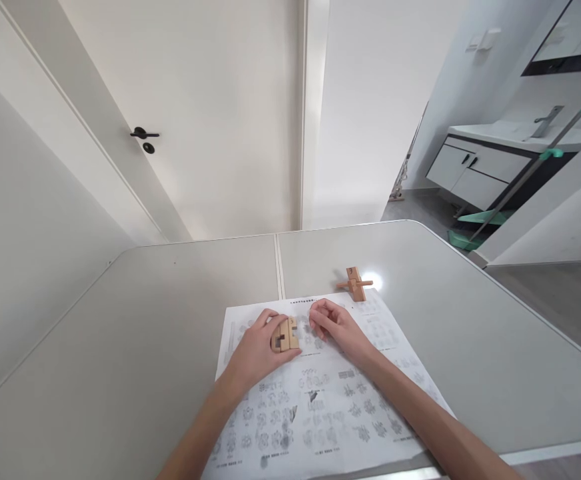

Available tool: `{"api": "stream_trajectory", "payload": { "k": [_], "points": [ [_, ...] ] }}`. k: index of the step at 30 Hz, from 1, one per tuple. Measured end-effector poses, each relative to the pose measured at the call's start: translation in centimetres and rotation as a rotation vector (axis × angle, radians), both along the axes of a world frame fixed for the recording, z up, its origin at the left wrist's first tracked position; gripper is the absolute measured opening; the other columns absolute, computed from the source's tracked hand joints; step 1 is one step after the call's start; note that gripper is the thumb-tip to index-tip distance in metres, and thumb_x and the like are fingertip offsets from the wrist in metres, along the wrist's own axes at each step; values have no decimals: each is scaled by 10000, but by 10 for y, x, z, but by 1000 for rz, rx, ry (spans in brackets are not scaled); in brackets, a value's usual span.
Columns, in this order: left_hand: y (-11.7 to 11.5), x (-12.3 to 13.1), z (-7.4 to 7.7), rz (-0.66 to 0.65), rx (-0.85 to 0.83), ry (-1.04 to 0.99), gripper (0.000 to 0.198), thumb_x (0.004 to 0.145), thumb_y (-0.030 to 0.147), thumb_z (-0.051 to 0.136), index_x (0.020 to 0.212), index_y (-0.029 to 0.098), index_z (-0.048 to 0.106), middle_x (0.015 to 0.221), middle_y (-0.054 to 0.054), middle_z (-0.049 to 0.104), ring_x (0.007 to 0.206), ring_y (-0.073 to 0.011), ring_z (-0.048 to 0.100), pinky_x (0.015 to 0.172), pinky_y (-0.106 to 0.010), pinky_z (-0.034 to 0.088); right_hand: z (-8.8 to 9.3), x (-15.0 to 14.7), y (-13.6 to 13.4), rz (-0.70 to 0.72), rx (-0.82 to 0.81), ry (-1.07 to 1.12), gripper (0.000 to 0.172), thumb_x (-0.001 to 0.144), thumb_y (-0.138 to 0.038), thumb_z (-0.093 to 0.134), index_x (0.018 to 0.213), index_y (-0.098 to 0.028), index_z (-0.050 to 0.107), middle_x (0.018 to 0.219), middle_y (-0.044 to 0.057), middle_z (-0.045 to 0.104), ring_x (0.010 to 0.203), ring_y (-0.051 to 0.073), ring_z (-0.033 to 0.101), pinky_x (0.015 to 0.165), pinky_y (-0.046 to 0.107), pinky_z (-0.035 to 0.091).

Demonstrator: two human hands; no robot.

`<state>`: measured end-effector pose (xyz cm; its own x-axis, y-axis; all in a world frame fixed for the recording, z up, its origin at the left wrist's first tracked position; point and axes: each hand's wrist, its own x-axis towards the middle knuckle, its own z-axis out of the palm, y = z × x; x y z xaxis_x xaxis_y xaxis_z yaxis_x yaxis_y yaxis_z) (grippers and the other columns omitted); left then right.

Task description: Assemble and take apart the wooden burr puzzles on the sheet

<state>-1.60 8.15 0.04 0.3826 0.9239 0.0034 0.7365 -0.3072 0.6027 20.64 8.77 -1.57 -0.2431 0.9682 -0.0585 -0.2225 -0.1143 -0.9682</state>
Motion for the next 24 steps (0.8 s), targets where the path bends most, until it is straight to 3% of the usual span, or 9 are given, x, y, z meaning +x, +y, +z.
{"api": "stream_trajectory", "payload": {
  "k": [5,10,14,17,21,24],
  "points": [
    [11,24,-3,-34,18,-2,497,796,528,776,1207,293,625,1207,-30,586,836,-208,679,715,-343,565,-8,0,2,-36,101,-129,332,936,-551,652,909,-227,584,731,-23,596,582,134,466,579,291,384],
    [14,29,-3,-31,25,23,503,841,535,717,1269,301,592,1236,-40,582,788,-201,683,673,-342,561,-13,-1,2,-149,277,-409,264,959,-498,608,955,-233,604,901,34,648,711,182,560,606,311,457],
    [14,16,-3,-72,22,-62,756,781,560,782,1436,348,469,1357,-50,552,899,-231,689,752,-372,573,-13,2,3,-152,427,-567,207,952,-401,625,1103,-260,611,1099,77,633,920,239,612,764,373,529],
    [13,1,-5,-119,-4,-80,890,712,545,853,1474,357,435,1412,-57,522,951,-247,669,785,-387,579,-13,9,3,-61,466,-640,384,932,-398,667,1288,-308,556,1310,94,551,1175,286,561,990,462,508],
    [13,-15,-9,-132,-14,-100,684,765,479,837,1377,346,563,1347,-48,542,899,-215,632,811,-380,575,-17,16,4,70,467,-746,724,826,-458,801,1452,-362,449,1441,94,446,1375,334,428,1120,528,437],
    [13,-18,-9,-127,-17,-190,579,792,447,829,1319,349,611,1278,-33,566,862,-183,605,835,-357,562,-21,18,5,97,487,-784,696,802,-450,829,1414,-368,506,1411,91,472,1383,351,417,1129,538,427]
  ]
}}
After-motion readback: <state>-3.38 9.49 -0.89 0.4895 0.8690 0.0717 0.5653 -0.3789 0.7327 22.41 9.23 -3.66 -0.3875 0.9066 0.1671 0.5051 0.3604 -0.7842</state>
